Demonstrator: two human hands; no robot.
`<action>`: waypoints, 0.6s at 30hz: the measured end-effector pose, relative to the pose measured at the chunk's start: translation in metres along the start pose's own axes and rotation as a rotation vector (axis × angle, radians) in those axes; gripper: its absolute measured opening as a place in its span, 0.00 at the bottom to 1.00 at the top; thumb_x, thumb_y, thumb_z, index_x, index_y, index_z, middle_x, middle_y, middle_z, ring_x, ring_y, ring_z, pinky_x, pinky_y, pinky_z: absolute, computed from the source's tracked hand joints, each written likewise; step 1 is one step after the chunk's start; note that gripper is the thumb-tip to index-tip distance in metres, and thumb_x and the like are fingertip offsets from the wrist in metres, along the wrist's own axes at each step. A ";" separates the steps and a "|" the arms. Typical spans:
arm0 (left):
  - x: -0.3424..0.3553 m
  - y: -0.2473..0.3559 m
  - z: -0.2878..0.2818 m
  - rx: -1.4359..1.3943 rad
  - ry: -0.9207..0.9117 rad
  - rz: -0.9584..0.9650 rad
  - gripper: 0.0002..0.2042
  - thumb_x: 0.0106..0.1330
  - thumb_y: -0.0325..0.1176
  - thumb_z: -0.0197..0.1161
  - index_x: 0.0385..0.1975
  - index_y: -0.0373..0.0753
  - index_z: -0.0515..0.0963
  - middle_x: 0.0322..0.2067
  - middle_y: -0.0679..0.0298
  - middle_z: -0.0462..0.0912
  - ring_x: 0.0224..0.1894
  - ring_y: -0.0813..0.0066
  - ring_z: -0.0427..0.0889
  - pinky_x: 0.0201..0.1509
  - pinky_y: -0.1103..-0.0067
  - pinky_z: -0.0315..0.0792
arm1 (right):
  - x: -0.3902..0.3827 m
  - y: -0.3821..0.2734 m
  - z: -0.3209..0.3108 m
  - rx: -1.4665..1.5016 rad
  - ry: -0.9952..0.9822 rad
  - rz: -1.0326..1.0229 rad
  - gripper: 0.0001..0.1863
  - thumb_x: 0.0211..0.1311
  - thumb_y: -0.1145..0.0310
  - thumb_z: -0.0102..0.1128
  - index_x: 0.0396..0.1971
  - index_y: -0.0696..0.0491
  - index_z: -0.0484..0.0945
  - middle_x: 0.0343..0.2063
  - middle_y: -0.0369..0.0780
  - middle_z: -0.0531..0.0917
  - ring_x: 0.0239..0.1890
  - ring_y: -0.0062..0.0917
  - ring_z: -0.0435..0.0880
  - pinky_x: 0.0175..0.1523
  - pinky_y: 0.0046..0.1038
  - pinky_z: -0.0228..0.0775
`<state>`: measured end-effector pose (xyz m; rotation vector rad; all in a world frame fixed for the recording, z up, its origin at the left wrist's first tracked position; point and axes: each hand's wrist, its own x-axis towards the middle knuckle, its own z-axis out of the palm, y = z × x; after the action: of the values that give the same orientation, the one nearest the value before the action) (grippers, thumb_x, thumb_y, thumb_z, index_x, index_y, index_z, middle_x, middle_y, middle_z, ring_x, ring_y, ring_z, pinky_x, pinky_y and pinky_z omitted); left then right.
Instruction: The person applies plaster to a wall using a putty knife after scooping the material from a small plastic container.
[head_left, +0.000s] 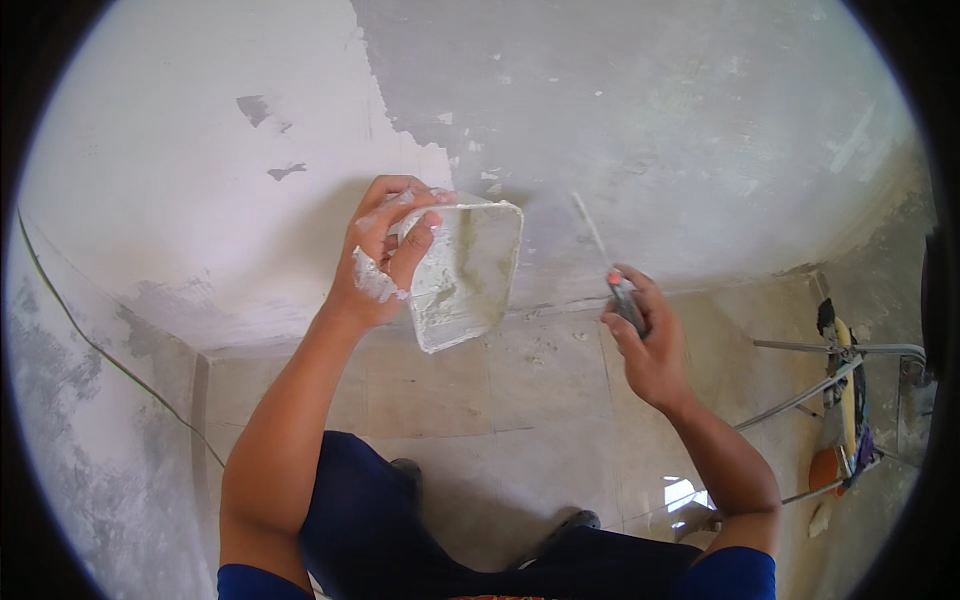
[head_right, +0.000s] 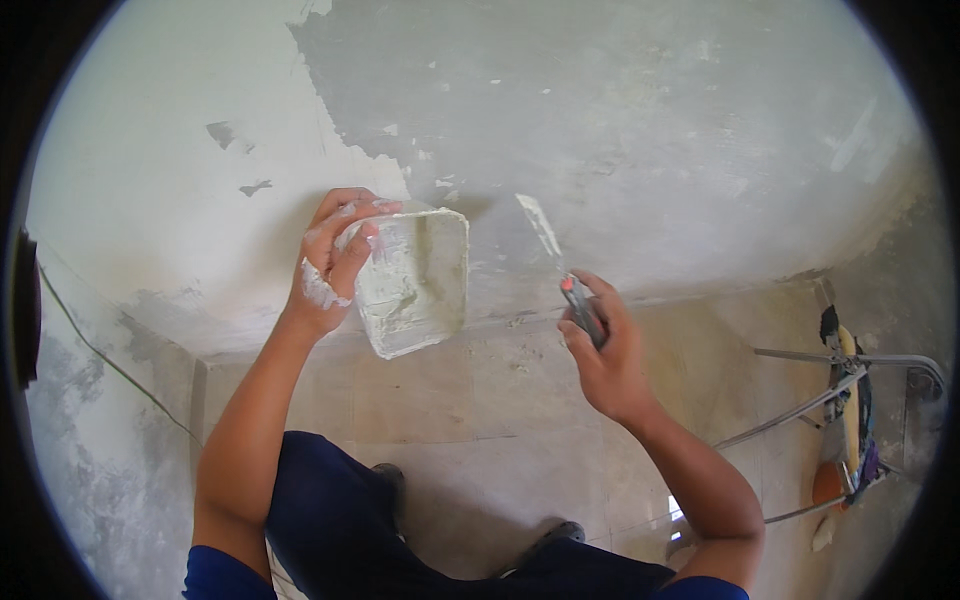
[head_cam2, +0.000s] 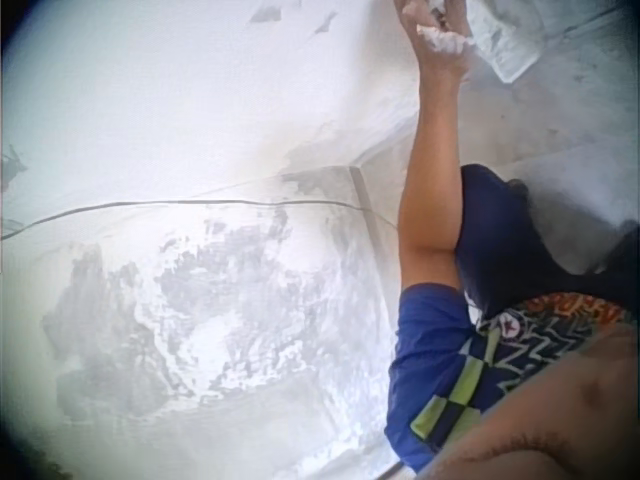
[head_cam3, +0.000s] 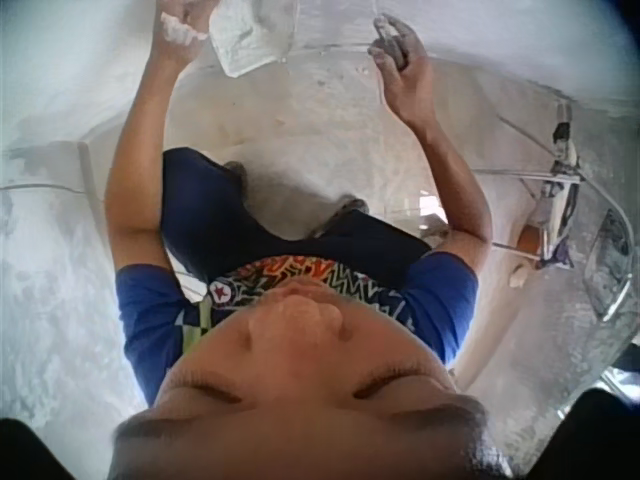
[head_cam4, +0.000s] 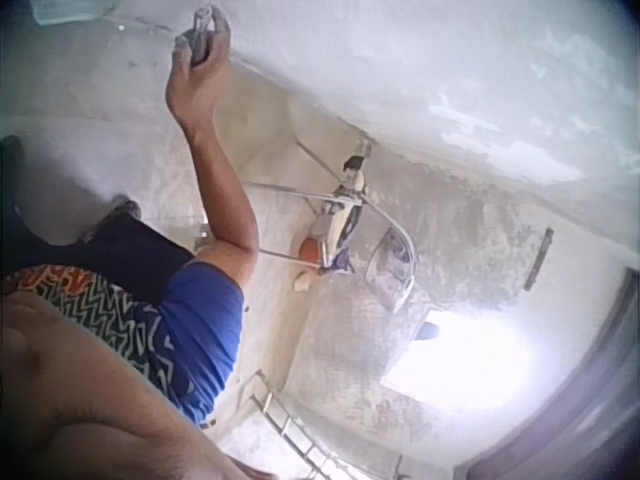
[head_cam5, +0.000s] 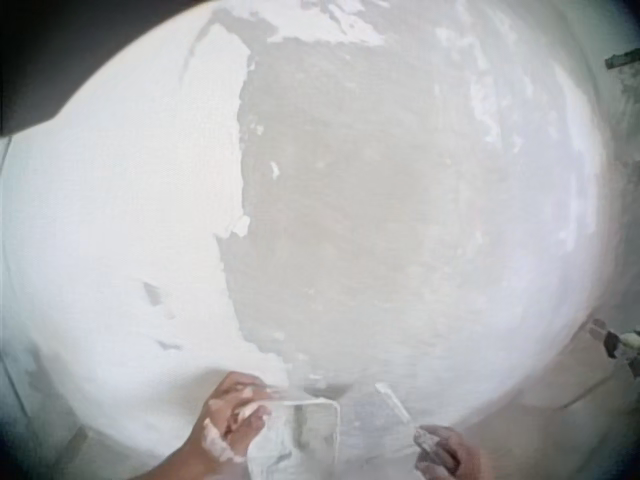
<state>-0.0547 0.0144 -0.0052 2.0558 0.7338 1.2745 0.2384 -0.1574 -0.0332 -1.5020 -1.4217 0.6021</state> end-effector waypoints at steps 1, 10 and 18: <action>0.003 0.003 0.002 0.032 -0.017 -0.011 0.16 0.78 0.40 0.62 0.54 0.35 0.86 0.54 0.61 0.74 0.45 0.74 0.81 0.40 0.80 0.76 | -0.006 -0.007 -0.007 0.037 0.011 -0.002 0.29 0.70 0.77 0.59 0.70 0.56 0.70 0.35 0.39 0.82 0.36 0.22 0.78 0.44 0.27 0.74; -0.003 0.001 0.014 -0.263 -0.007 -0.063 0.20 0.81 0.42 0.53 0.57 0.33 0.82 0.55 0.55 0.82 0.60 0.64 0.79 0.66 0.70 0.71 | -0.021 -0.034 0.032 0.013 -0.317 -0.276 0.33 0.64 0.78 0.64 0.70 0.63 0.69 0.42 0.50 0.84 0.35 0.39 0.88 0.39 0.36 0.80; -0.003 0.000 0.024 -0.203 -0.028 -0.020 0.24 0.83 0.46 0.45 0.62 0.31 0.75 0.62 0.53 0.78 0.65 0.61 0.76 0.73 0.66 0.65 | -0.001 -0.062 0.057 -0.398 -0.076 -0.391 0.36 0.60 0.76 0.61 0.71 0.63 0.68 0.46 0.51 0.75 0.33 0.44 0.86 0.35 0.41 0.81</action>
<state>-0.0337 0.0075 -0.0149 1.8942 0.5851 1.2520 0.1594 -0.1495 -0.0038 -1.4476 -1.9151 0.1389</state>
